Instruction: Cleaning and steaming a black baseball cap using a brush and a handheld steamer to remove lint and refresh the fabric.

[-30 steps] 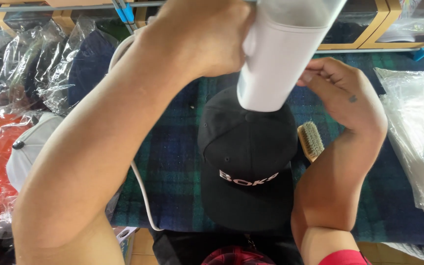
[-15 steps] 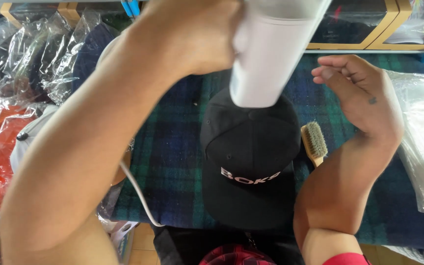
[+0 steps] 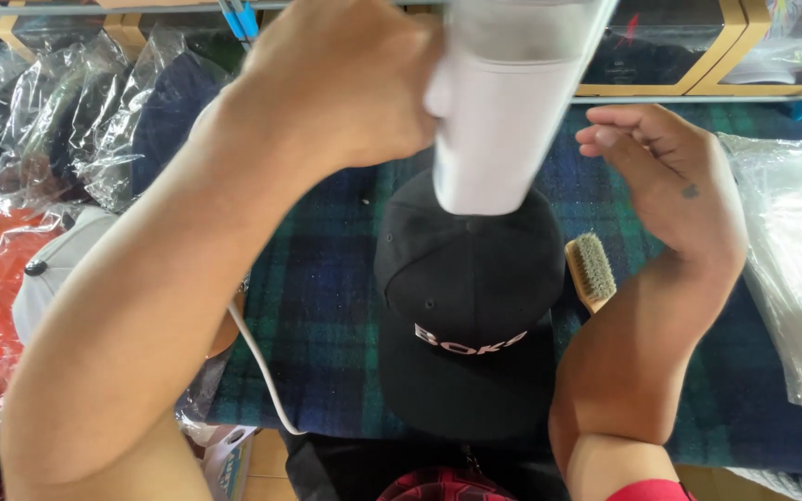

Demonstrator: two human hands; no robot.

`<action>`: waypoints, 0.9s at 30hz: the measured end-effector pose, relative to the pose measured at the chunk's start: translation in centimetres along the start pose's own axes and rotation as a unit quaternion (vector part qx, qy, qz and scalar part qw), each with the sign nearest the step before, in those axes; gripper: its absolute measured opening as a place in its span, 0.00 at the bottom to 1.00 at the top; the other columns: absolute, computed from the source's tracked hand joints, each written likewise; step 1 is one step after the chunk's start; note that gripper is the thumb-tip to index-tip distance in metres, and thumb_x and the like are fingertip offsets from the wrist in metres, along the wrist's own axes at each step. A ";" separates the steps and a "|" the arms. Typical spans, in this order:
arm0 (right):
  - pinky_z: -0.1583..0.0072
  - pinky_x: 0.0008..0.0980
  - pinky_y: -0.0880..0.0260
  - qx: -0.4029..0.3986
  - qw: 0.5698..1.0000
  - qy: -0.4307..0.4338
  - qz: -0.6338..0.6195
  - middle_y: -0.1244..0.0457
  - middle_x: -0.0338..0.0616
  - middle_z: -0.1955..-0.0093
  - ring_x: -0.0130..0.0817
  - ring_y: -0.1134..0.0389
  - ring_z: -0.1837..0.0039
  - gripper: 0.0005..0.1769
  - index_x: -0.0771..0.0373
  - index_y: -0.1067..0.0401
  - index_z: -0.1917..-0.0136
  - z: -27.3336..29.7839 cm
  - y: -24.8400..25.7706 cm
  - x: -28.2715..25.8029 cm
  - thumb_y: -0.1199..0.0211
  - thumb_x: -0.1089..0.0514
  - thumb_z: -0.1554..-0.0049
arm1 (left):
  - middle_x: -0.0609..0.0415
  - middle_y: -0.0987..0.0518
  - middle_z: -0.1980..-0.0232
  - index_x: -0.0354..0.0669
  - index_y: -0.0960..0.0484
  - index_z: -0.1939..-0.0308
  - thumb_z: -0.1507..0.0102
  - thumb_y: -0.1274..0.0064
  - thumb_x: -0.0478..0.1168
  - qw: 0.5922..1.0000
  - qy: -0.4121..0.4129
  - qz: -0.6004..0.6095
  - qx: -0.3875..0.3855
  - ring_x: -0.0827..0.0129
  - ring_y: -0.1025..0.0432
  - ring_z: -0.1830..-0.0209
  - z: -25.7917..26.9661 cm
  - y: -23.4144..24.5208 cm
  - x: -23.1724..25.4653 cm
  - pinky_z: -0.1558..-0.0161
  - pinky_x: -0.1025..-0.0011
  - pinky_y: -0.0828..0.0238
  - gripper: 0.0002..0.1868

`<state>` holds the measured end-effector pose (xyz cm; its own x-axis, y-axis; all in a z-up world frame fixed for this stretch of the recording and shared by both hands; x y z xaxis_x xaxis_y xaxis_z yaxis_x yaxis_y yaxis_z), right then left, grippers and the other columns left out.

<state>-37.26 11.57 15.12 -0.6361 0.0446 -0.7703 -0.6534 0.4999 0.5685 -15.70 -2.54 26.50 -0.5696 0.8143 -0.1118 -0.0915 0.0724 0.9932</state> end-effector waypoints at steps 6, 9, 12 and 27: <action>0.35 0.32 0.28 0.047 0.998 0.000 -0.047 0.33 0.37 0.46 0.27 0.33 0.41 0.09 0.61 0.26 0.39 -0.1 0.3 1.3 0.46 0.61 0.27 | 0.58 0.17 0.71 0.47 0.14 0.59 0.39 0.46 0.41 0.983 -0.133 0.003 0.126 0.52 0.22 0.66 -5.7 -2.0 1.7 0.67 0.53 0.22 0.09; 0.40 0.30 0.30 0.064 0.998 0.027 -0.001 0.32 0.47 0.49 0.33 0.30 0.44 0.14 0.68 0.26 0.36 -0.2 0.2 1.6 0.49 0.68 0.30 | 0.55 0.17 0.70 0.45 0.14 0.59 0.41 0.43 0.41 0.991 -0.086 0.042 0.090 0.53 0.22 0.68 -8.5 -3.8 0.0 0.68 0.54 0.23 0.09; 0.37 0.29 0.25 0.053 0.995 0.049 -0.073 0.32 0.52 0.45 0.38 0.28 0.44 0.11 0.71 0.29 0.35 -0.4 0.3 2.3 0.50 0.70 0.27 | 0.50 0.18 0.68 0.42 0.15 0.60 0.45 0.39 0.41 0.995 -0.031 0.088 0.038 0.55 0.23 0.71 -10.9 -4.4 -1.2 0.70 0.56 0.25 0.11; 0.42 0.26 0.30 -0.191 0.967 -0.154 0.066 0.26 0.37 0.45 0.26 0.25 0.44 0.29 0.53 0.22 0.37 -0.2 -2.1 -3.0 0.29 0.46 0.51 | 0.46 0.21 0.71 0.35 0.19 0.66 0.40 0.42 0.42 0.949 0.199 0.195 -0.148 0.58 0.29 0.72 -1.8 -5.1 -8.4 0.62 0.60 0.35 0.11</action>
<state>-34.07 10.17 16.29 -0.6108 0.3713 -0.6994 -0.7157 0.1189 0.6882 -11.94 -10.84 22.35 -0.8656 0.4586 0.2009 -0.0012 -0.4030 0.9152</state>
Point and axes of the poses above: each hand's wrist, its own z-axis away from the middle knuckle, its own y-axis out of the back of the hand, x = y × z, the point moved 3 cm from there along -z, towards the middle knuckle
